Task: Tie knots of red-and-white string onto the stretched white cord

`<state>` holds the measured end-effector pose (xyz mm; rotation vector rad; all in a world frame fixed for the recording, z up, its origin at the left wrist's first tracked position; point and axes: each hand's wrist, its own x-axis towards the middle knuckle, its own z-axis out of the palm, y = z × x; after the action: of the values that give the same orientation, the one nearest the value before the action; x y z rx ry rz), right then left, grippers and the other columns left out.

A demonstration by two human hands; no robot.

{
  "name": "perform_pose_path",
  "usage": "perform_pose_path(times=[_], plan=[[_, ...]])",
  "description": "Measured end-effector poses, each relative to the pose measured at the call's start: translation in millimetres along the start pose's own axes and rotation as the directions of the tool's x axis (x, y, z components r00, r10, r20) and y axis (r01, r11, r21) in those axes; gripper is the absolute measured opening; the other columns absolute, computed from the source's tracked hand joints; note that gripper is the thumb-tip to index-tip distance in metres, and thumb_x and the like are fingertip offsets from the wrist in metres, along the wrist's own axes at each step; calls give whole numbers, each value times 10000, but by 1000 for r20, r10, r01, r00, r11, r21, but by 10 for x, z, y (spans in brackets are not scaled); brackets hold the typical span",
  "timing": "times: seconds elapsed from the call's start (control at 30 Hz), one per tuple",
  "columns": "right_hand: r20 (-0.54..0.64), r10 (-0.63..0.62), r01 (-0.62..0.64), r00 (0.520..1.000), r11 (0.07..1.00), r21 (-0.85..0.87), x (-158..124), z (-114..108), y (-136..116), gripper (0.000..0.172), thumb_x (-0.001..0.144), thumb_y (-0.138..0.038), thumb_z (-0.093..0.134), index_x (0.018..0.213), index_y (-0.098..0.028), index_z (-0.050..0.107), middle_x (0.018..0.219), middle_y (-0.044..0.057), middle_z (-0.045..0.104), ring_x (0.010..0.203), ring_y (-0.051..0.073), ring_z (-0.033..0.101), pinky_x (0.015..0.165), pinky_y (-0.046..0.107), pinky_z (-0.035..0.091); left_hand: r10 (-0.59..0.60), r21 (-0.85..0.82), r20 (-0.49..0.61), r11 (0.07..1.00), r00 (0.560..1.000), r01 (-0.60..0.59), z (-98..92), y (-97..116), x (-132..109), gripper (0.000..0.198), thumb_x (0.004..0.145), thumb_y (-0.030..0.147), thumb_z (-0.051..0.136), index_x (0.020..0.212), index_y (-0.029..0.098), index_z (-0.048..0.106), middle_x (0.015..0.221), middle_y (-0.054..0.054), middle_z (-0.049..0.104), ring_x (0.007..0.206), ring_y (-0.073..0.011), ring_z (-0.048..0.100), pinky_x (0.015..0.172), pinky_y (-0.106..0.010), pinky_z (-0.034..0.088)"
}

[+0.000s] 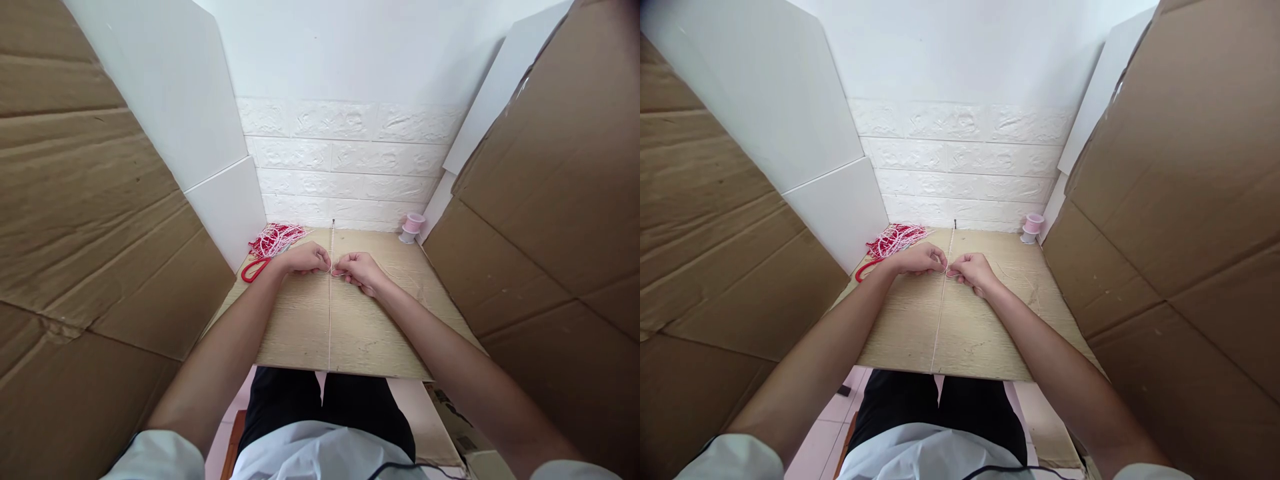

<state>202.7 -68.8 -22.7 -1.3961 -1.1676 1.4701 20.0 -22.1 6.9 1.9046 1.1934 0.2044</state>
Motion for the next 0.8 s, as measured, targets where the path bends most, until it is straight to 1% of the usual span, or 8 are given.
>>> perform_pose_path(times=[0.1,0.17,0.23,0.3,0.4,0.47,0.63,0.8], plan=[[-33,-47,45,998,997,-56,36,-6,52,112,713,-198,663,701,-155,560,679,36,687,396,51,432,345,184,178,2,-11,10,1000,1000,-2,-5,2,-5,304,682,377,726,905,171,720,573,34,527,376,-49,365,343,-190,251],[-84,-153,135,985,973,-186,63,-19,85,114,712,-225,663,695,-160,571,621,-2,639,419,61,436,383,189,227,13,-16,17,1000,1000,-13,-8,1,-3,289,695,377,718,896,168,718,575,33,522,382,-52,375,339,-191,250],[-126,-289,224,949,900,-375,76,-37,96,109,698,-232,668,671,-160,591,590,-22,602,470,74,460,441,191,281,23,-14,18,1000,1000,-23,-9,-1,0,277,706,373,710,891,166,716,580,31,523,390,-56,387,338,-192,254],[-143,-385,257,912,805,-534,70,-54,76,88,686,-229,666,657,-160,620,591,-22,601,524,88,488,492,198,311,26,-7,14,1000,1000,-26,-7,-3,3,271,712,366,705,895,166,714,583,29,524,393,-58,392,339,-192,257],[-157,-431,235,889,722,-651,37,-74,21,62,688,-226,646,664,-169,652,605,-13,626,555,104,513,518,211,316,22,9,7,1000,1000,-22,-4,-5,6,268,721,363,695,906,170,714,587,28,528,393,-59,394,340,-193,258],[-144,-416,228,898,718,-658,26,-83,4,56,693,-217,633,668,-171,652,601,-5,642,556,107,527,526,210,328,16,19,3,1000,1000,-17,-2,-4,6,269,723,366,691,909,174,712,591,28,533,390,-59,393,339,-195,259],[-76,-324,233,943,805,-545,93,-94,76,43,702,-204,619,712,-169,642,616,12,683,560,105,561,515,185,364,18,29,3,999,1000,-18,-3,-6,10,271,723,371,687,909,174,709,604,22,545,388,-60,397,333,-197,253],[-51,-299,244,953,856,-457,156,-80,153,67,725,-221,638,739,-158,623,688,29,706,448,71,501,436,183,341,27,23,-5,999,1000,-27,7,-18,19,265,709,366,695,890,173,713,594,26,537,391,-54,389,344,-189,261]])
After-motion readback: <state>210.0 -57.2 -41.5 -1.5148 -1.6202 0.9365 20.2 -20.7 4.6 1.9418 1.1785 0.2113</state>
